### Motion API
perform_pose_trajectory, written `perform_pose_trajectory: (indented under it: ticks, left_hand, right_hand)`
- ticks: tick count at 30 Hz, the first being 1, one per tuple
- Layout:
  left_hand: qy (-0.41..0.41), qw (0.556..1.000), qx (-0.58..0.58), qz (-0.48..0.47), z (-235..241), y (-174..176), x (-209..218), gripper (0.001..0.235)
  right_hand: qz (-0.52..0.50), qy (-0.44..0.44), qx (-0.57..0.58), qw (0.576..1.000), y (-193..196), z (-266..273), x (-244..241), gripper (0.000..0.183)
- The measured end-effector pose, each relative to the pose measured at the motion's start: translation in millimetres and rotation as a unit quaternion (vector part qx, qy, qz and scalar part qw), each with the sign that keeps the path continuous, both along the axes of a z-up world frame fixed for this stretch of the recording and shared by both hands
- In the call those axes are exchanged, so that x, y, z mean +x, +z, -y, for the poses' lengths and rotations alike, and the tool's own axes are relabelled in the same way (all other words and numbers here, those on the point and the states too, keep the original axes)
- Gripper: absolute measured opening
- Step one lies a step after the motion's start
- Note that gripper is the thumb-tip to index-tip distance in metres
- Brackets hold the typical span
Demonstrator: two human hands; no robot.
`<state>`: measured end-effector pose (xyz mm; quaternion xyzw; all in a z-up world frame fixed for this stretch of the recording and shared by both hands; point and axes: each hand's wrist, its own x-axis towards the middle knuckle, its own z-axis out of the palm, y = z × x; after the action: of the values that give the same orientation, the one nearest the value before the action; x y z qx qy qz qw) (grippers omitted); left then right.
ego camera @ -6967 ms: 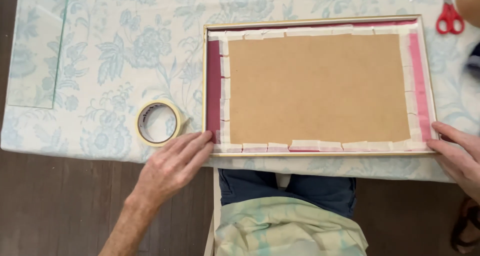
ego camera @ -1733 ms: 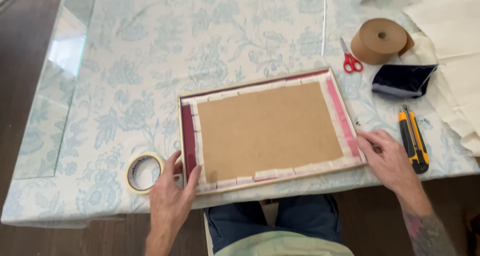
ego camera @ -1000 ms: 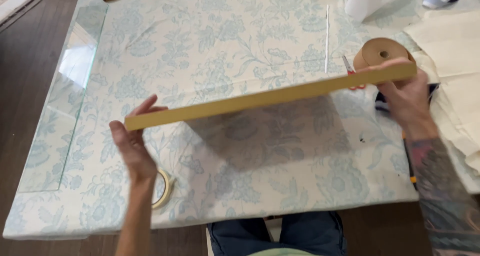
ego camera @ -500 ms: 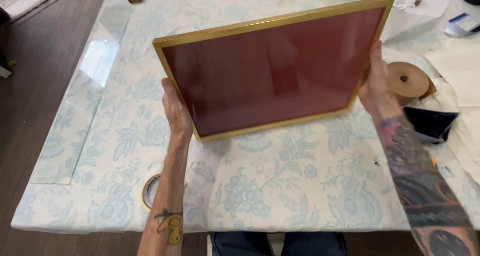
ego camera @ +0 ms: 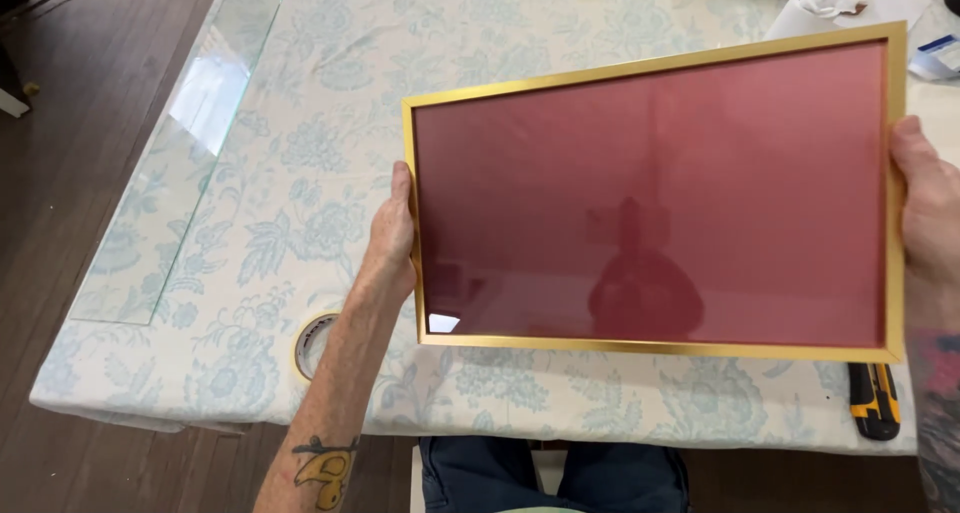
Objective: Applying masking tape to the back of a picture frame to secure the backing board.
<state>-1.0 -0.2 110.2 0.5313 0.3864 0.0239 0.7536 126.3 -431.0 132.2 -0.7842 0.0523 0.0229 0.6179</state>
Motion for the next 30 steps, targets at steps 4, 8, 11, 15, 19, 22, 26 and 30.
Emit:
perform_pose_trajectory:
  ticks: [4, 8, 11, 15, 19, 22, 26, 30]
  left_hand:
    - [-0.001, 0.999, -0.025, -0.031, 14.2, 20.3, -10.7, 0.079]
    - [-0.017, 0.998, -0.052, 0.009, 17.6, 23.2, -18.2, 0.077]
    - [-0.001, 0.997, -0.073, 0.0, 12.7, 22.5, -21.4, 0.079]
    - [-0.047, 0.998, -0.019, 0.035, 3.8, 18.6, -22.8, 0.081]
    - [-0.056, 0.998, -0.031, 0.005, 3.1, 36.0, -23.9, 0.091]
    - [-0.049, 0.996, -0.062, 0.051, -19.7, 4.7, -8.5, 0.075]
    - [-0.031, 0.993, -0.093, 0.073, -34.5, -16.8, 10.3, 0.058]
    - [-0.009, 0.996, -0.069, 0.054, -34.9, -21.7, 16.8, 0.069]
  right_hand:
    - [-0.007, 0.01, 0.003, 1.0, 10.1, -1.0, -16.2, 0.057]
    - [-0.002, 0.036, 0.101, 0.994, -2.2, 1.9, -14.3, 0.06]
    - [-0.037, 0.024, 0.174, 0.984, -13.5, 3.6, -16.3, 0.052]
    - [-0.01, 0.073, 0.195, 0.978, -45.8, 5.0, -14.0, 0.062]
    - [-0.085, 0.072, 0.322, 0.94, -80.9, 7.6, -9.6, 0.049]
    - [-0.1, 0.065, 0.329, 0.937, -97.4, 3.3, -10.1, 0.047]
    - [-0.153, 0.07, 0.335, 0.927, -93.2, -10.5, -23.9, 0.047]
    - [-0.124, 0.052, 0.324, 0.936, -85.8, -23.0, -24.2, 0.043]
